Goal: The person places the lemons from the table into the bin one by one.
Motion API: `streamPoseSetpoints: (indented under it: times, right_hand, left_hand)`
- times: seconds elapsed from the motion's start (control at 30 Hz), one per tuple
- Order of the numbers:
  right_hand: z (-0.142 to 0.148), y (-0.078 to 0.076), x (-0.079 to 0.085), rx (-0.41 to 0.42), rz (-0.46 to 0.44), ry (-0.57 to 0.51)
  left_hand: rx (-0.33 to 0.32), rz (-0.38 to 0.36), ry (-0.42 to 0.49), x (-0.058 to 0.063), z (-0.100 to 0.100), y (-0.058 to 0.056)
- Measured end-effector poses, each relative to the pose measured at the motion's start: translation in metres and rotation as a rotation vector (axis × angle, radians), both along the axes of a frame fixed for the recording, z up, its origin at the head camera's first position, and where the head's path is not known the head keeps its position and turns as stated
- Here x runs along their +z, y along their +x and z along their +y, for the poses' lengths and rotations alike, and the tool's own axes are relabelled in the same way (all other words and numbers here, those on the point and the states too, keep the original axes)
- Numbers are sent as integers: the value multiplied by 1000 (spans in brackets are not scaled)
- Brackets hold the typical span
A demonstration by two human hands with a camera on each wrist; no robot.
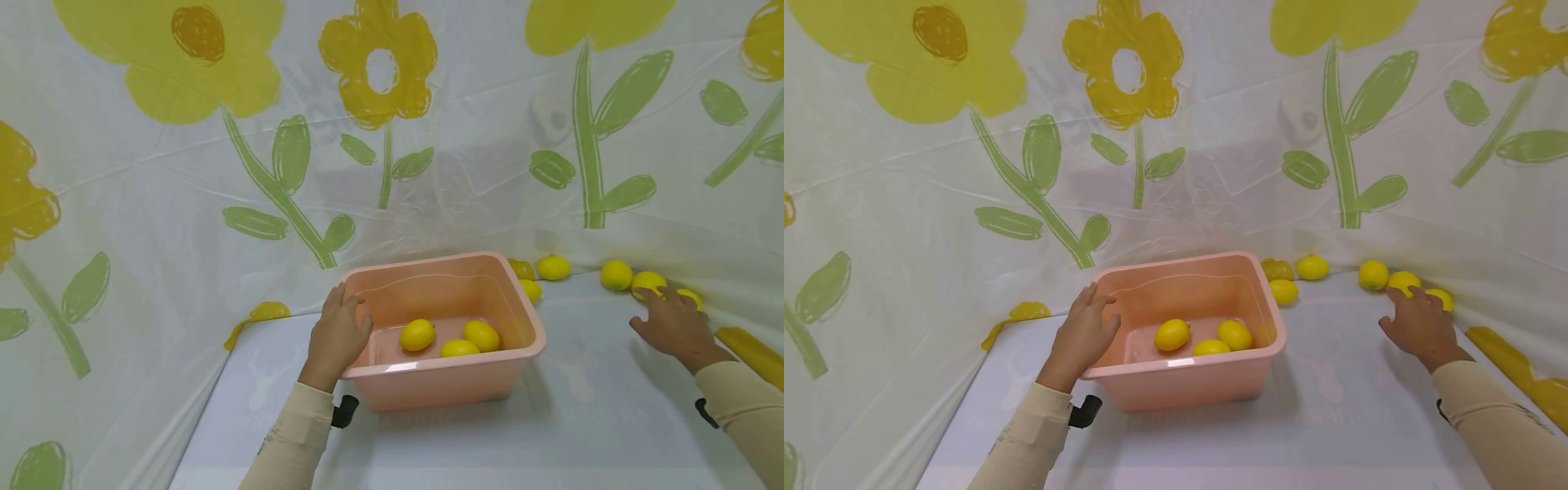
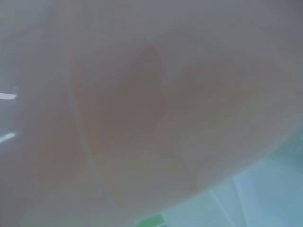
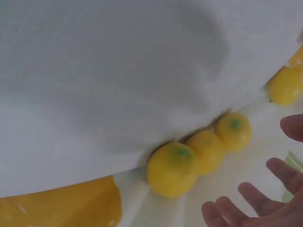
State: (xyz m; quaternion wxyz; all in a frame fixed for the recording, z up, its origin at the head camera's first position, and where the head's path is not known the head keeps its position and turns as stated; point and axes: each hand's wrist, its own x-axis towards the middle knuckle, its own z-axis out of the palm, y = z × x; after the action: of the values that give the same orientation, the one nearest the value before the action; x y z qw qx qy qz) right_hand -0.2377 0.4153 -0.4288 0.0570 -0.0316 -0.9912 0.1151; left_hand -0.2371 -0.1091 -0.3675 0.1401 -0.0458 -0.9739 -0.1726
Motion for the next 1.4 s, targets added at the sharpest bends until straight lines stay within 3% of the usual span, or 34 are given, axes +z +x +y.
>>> streamPoseSetpoints:
  times: [0.5,1.4]
  right_hand:
    - [29,-5,-10,-108,-117,-34]
    - [52,-16,-25,-15,-157,-32]
  left_hand:
    - [-22,20,-5,-1,-1,-2]
    - [13,-13,-7,0,0,-2]
